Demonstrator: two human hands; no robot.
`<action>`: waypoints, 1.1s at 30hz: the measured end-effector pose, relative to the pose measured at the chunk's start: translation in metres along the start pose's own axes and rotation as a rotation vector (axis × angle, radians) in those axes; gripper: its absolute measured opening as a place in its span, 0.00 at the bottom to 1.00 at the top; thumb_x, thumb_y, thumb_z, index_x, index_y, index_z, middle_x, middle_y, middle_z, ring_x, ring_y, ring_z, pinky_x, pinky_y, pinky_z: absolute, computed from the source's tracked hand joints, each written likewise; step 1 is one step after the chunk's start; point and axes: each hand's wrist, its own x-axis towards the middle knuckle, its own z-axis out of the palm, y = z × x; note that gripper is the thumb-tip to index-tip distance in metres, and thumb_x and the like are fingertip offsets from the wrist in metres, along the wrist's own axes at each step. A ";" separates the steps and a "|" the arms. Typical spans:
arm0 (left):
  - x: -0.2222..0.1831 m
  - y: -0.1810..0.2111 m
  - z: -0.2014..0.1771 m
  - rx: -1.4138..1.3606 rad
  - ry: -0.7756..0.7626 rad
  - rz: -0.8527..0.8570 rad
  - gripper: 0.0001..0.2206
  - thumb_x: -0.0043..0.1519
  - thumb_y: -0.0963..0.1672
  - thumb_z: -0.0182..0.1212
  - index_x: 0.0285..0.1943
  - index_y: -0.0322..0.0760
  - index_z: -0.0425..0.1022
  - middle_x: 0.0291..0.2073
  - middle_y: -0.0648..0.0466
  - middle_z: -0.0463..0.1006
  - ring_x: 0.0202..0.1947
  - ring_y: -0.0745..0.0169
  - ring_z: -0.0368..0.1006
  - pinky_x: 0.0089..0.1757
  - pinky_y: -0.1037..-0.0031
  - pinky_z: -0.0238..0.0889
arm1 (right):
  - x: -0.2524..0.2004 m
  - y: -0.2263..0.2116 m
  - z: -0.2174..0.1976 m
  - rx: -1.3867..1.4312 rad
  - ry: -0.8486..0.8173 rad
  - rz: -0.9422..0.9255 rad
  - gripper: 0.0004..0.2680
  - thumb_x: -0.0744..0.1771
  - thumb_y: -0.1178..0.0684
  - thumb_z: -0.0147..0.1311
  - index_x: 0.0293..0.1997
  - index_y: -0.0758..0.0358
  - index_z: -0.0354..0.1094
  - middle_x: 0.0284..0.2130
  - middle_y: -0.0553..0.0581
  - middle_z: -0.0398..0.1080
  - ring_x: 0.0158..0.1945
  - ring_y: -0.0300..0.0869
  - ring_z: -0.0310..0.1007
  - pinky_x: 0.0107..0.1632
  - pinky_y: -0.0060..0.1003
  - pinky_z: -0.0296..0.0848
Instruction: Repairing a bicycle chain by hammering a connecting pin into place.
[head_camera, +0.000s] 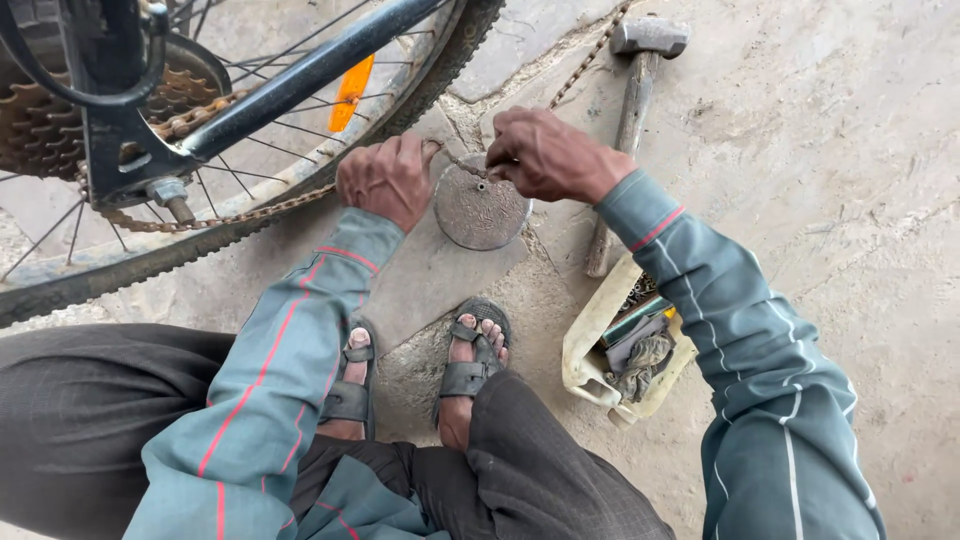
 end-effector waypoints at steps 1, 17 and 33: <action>-0.005 -0.001 0.003 -0.003 -0.002 -0.002 0.11 0.66 0.49 0.64 0.36 0.41 0.77 0.25 0.49 0.80 0.21 0.49 0.76 0.25 0.60 0.65 | -0.003 -0.001 0.003 0.000 -0.004 0.001 0.08 0.70 0.57 0.51 0.35 0.62 0.77 0.30 0.54 0.65 0.37 0.43 0.67 0.46 0.40 0.74; 0.010 -0.001 0.026 -0.001 -0.621 -0.232 0.12 0.67 0.49 0.56 0.40 0.39 0.78 0.30 0.41 0.81 0.32 0.42 0.79 0.35 0.55 0.70 | -0.009 0.001 0.024 -0.148 0.064 -0.067 0.08 0.69 0.54 0.53 0.36 0.62 0.78 0.30 0.53 0.67 0.41 0.44 0.70 0.53 0.44 0.72; -0.016 0.005 0.003 0.009 -0.613 -0.153 0.12 0.64 0.43 0.52 0.56 0.42 0.70 0.33 0.41 0.82 0.36 0.37 0.80 0.38 0.50 0.71 | -0.004 -0.001 0.029 -0.161 0.118 -0.076 0.06 0.69 0.53 0.56 0.40 0.63 0.79 0.34 0.56 0.71 0.43 0.46 0.72 0.53 0.42 0.73</action>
